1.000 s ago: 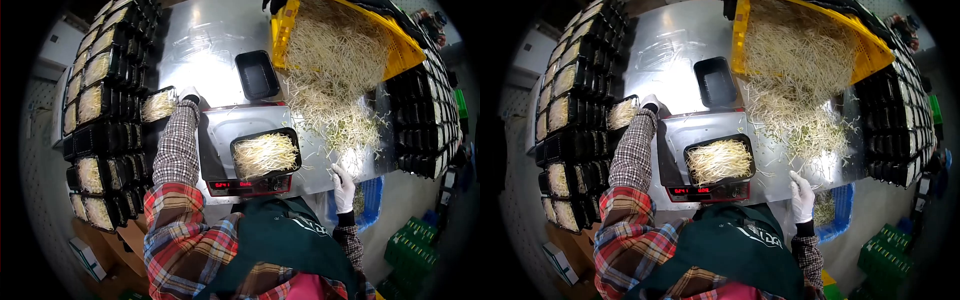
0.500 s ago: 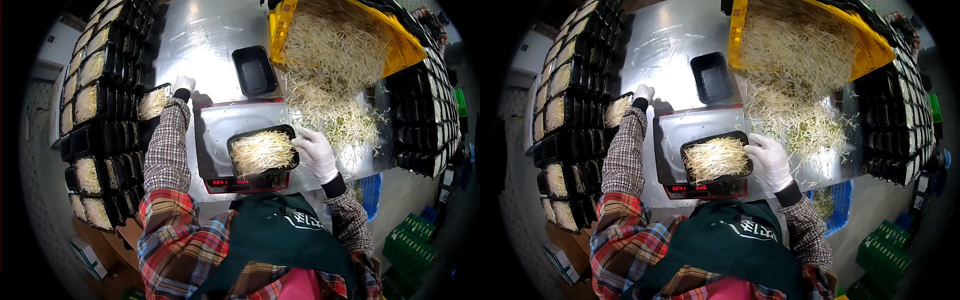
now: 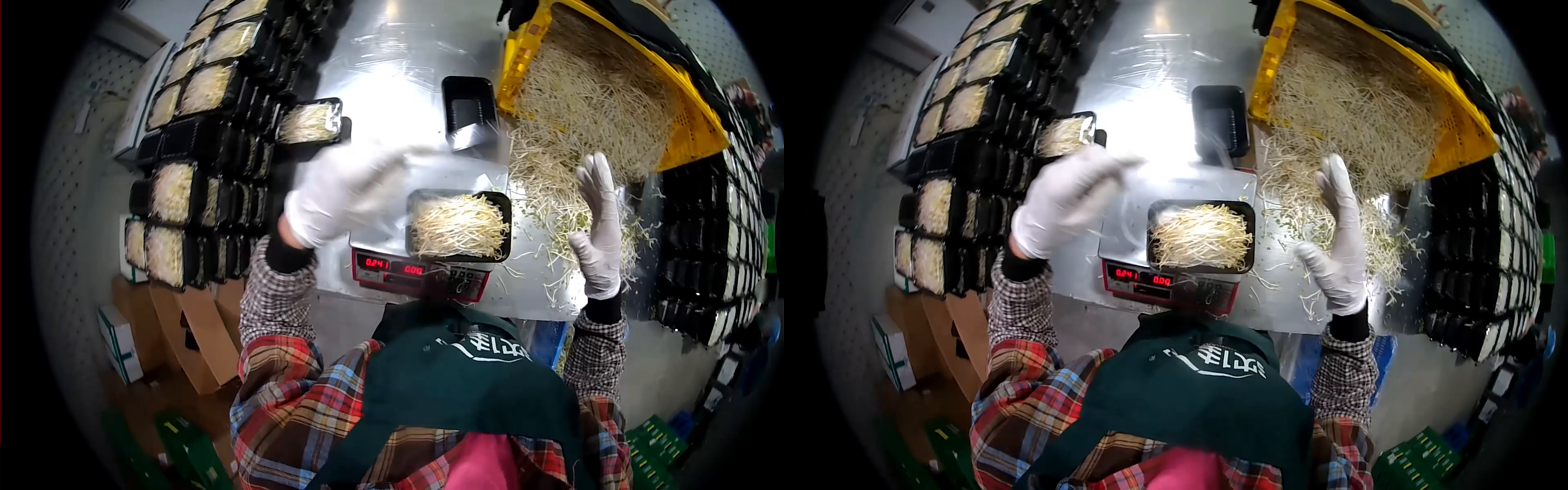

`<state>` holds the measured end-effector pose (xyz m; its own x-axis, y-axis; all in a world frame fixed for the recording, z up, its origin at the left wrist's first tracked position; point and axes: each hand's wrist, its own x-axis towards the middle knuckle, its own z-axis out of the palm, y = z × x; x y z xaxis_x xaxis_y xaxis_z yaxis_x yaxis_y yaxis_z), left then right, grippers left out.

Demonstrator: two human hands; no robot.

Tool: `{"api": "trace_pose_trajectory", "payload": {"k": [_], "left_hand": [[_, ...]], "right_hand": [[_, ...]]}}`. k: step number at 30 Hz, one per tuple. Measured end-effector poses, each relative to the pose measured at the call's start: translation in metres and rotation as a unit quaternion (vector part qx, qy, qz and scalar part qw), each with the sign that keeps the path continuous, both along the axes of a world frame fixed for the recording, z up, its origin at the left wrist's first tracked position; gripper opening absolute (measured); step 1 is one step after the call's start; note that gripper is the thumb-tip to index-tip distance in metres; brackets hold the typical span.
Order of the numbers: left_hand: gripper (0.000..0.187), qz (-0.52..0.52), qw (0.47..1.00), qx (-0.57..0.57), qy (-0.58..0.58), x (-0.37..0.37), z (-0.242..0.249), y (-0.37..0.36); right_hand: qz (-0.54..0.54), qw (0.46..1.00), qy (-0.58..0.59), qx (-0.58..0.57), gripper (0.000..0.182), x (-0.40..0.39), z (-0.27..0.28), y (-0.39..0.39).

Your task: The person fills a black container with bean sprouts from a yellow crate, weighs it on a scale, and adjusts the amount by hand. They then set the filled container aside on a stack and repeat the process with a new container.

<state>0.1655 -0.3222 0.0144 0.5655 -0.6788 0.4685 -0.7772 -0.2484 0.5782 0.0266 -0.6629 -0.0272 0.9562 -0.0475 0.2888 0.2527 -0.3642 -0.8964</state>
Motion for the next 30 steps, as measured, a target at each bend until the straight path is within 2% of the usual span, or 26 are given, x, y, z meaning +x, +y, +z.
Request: {"api": "trace_pose_trajectory", "payload": {"k": [2,4,5,6,7,8,10,12,13,15,16,19,21,23,24,26,27,29,30], "left_hand": [[0.046,-0.108,0.994,0.003,0.001,-0.026,-0.003,-0.022],[0.043,-0.099,0.991,0.073,0.051,-0.051,0.006,-0.025],[0.041,-0.09,0.985,0.08,0.121,-0.06,0.003,-0.023],[0.04,-0.071,0.985,0.07,0.139,-0.067,-0.011,-0.018],[0.04,-0.051,0.985,0.06,0.155,-0.074,-0.034,-0.011],[0.039,-0.031,0.984,0.049,0.168,-0.079,-0.055,-0.005],[0.026,0.066,0.979,0.051,0.185,-0.088,-0.083,-0.004],[0.021,0.176,0.952,-0.021,0.248,-0.095,-0.095,-0.016],[0.02,0.205,0.949,-0.05,0.233,-0.092,-0.108,-0.023],[0.019,0.258,0.939,-0.105,0.2,-0.083,-0.133,-0.038],[0.017,0.305,0.929,-0.069,0.199,-0.077,-0.142,-0.043],[0.015,0.379,0.923,0.023,0.067,-0.058,-0.184,-0.053],[0.015,0.388,0.919,0.042,0.062,-0.055,-0.197,-0.056],[0.018,0.389,0.918,0.053,0.066,-0.057,-0.203,-0.055],[0.018,0.394,0.912,0.05,0.099,-0.059,-0.199,-0.054],[0.02,0.404,0.899,0.045,0.164,-0.062,-0.193,-0.053],[0.022,0.388,0.909,0.05,0.144,-0.059,-0.196,-0.048],[0.021,0.333,0.871,0.007,0.361,-0.049,-0.201,-0.039],[0.02,0.299,0.834,-0.015,0.463,-0.043,-0.203,-0.031]], "right_hand": [[0.09,0.994,-0.022,0.053,0.122,0.01,0.019,0.039],[0.124,0.982,0.044,0.137,0.098,-0.001,0.009,0.056],[0.137,0.971,0.077,0.179,0.087,-0.006,0.004,0.065],[0.137,0.975,0.074,0.155,0.076,-0.011,-0.014,0.061],[0.121,0.964,0.156,0.176,0.06,-0.02,-0.017,0.059],[0.077,0.98,0.108,0.147,0.047,-0.024,-0.041,0.06],[0.03,0.976,0.113,0.183,0.037,-0.028,-0.072,0.054],[-0.079,0.965,0.122,0.217,0.031,-0.019,-0.094,0.054],[-0.093,0.98,0.058,0.166,0.029,-0.008,-0.103,0.055],[-0.131,0.985,0.015,0.112,0.025,0.01,-0.113,0.059],[-0.148,0.984,0.004,0.095,0.023,0.017,-0.115,0.062],[-0.2,0.98,0.004,0.02,0.019,0.033,-0.138,0.064],[-0.218,0.975,-0.016,-0.042,0.019,0.036,-0.153,0.062],[-0.207,0.976,0.067,-0.003,0.019,0.034,-0.164,0.057],[-0.201,0.973,0.108,0.017,0.02,0.033,-0.167,0.055],[-0.161,0.958,0.188,0.145,0.023,0.037,-0.172,0.051],[-0.133,0.94,0.235,0.208,0.023,0.038,-0.172,0.045],[-0.094,0.895,0.314,0.301,0.022,0.038,-0.17,0.035],[-0.084,0.893,0.317,0.308,0.021,0.037,-0.171,0.034]]}}
